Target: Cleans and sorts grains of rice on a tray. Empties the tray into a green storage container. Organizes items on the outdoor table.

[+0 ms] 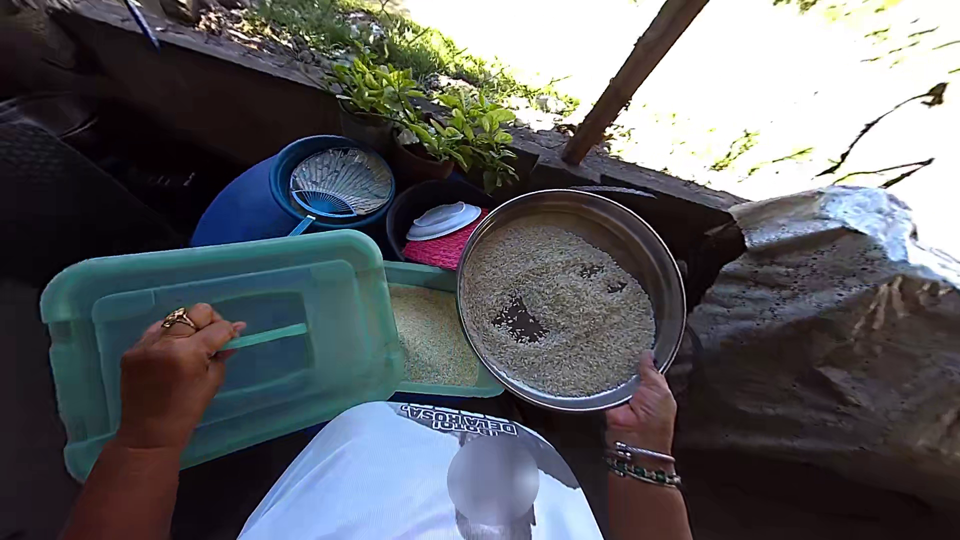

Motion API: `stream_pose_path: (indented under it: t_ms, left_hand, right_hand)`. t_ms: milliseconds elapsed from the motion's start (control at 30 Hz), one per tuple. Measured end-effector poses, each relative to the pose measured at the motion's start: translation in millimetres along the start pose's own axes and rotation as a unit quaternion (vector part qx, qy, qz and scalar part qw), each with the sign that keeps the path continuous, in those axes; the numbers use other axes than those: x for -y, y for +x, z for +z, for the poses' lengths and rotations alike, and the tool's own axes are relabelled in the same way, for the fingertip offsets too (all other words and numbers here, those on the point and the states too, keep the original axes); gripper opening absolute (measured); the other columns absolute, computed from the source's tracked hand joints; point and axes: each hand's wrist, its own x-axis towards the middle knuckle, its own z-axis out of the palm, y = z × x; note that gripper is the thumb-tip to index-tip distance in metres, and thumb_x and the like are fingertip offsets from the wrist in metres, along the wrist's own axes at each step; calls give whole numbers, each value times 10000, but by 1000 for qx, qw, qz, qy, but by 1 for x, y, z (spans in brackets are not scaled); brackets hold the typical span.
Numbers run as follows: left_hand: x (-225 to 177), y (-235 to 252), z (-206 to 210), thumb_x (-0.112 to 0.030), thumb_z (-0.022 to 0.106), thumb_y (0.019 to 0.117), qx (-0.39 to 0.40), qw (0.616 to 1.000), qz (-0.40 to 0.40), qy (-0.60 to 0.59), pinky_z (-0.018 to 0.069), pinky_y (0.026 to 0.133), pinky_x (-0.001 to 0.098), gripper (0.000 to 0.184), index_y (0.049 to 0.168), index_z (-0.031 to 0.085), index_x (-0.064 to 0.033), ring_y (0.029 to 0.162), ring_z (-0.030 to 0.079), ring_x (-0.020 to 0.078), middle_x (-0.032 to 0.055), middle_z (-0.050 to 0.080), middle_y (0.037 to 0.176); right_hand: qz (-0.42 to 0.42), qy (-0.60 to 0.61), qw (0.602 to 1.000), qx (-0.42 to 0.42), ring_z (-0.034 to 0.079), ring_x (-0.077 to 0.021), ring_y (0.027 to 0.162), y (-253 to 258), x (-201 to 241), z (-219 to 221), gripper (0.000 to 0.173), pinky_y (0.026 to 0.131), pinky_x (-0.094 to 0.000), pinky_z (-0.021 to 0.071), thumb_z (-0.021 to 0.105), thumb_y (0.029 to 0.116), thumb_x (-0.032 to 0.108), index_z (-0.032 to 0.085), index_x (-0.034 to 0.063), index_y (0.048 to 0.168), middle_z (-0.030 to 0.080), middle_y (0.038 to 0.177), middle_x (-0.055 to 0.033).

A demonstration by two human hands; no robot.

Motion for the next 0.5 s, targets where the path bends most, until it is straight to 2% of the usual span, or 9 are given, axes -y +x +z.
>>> stream_pose_path:
  t_ms: [233,367,500]
  left_hand:
    - [14,-58,-30,-106,579,969,-32,992,-116,38,497,695,527,250,820,690,61,769,649,393,220,645,815]
    - [13,-85,-43,-76,571,953,-38,983,-163,71,497,682,530,224,829,706,53,765,654,393,220,650,817]
    - [12,-104,-49,-43,583,940,-36,975,-205,76,501,690,554,194,847,710,70,774,656,417,237,657,840]
  right_hand:
    - [17,-45,989,142,692,-83,992,10,-44,83,293,866,-297,599,357,1121,196,452,75,1370,657,1111,-24]
    - [-2,-59,975,216,712,-56,926,21,-63,108,235,828,-271,614,357,1115,167,497,83,1284,691,1012,24]
    - [-16,-58,957,283,720,-65,942,34,-79,122,253,848,-276,616,348,1113,143,514,57,1283,714,1018,16]
